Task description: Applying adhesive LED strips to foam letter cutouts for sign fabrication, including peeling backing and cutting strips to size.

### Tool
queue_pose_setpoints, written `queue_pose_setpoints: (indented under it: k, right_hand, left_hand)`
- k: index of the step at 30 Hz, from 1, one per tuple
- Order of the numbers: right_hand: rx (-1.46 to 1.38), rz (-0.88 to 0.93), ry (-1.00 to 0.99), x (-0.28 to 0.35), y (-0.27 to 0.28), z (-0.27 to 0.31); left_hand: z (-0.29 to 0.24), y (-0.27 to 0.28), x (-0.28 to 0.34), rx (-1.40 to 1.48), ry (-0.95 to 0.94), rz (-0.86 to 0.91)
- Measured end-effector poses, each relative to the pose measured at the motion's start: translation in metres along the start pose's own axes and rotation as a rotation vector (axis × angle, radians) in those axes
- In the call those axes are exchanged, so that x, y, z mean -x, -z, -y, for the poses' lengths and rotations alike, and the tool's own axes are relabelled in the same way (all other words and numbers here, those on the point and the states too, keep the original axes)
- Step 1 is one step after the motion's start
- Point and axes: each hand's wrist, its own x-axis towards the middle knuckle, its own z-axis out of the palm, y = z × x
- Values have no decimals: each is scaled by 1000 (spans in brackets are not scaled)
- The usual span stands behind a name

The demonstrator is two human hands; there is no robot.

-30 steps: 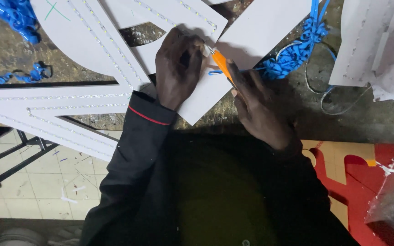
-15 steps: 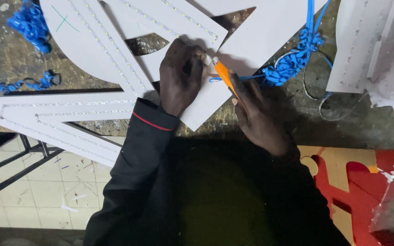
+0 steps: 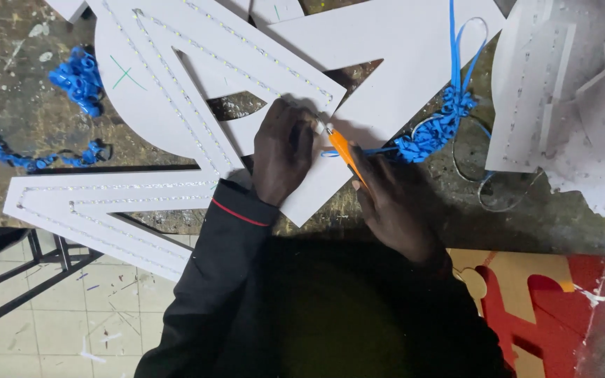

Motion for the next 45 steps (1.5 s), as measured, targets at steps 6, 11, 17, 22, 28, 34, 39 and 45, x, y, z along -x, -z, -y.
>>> queue_pose_setpoints:
  k: [6, 11, 17, 22, 28, 34, 39, 45]
  right_hand:
    - [-59, 9, -81, 19, -30, 3]
    - [-21, 38, -54, 1, -2, 9]
    - [-41, 88, -77, 10, -14, 3]
    - [-83, 44, -85, 16, -35, -8]
    - [-137, 37, -92, 3, -5, 3]
    - [-59, 14, -66, 3, -12, -2]
    - [-71, 32, -27, -5, 8, 3]
    - [-61, 15, -36, -8, 12, 3]
  left_hand:
    - [3, 1, 0, 21, -19, 9]
    - [8, -1, 2, 24, -2, 15]
    - [12, -5, 7, 22, 8, 39]
    - [10, -4, 4, 34, 16, 25]
    - [3, 1, 1, 28, 33, 40]
    - [7, -1, 3, -12, 11, 42]
    - [11, -4, 5, -43, 1, 45]
    - [9, -2, 3, -23, -6, 49]
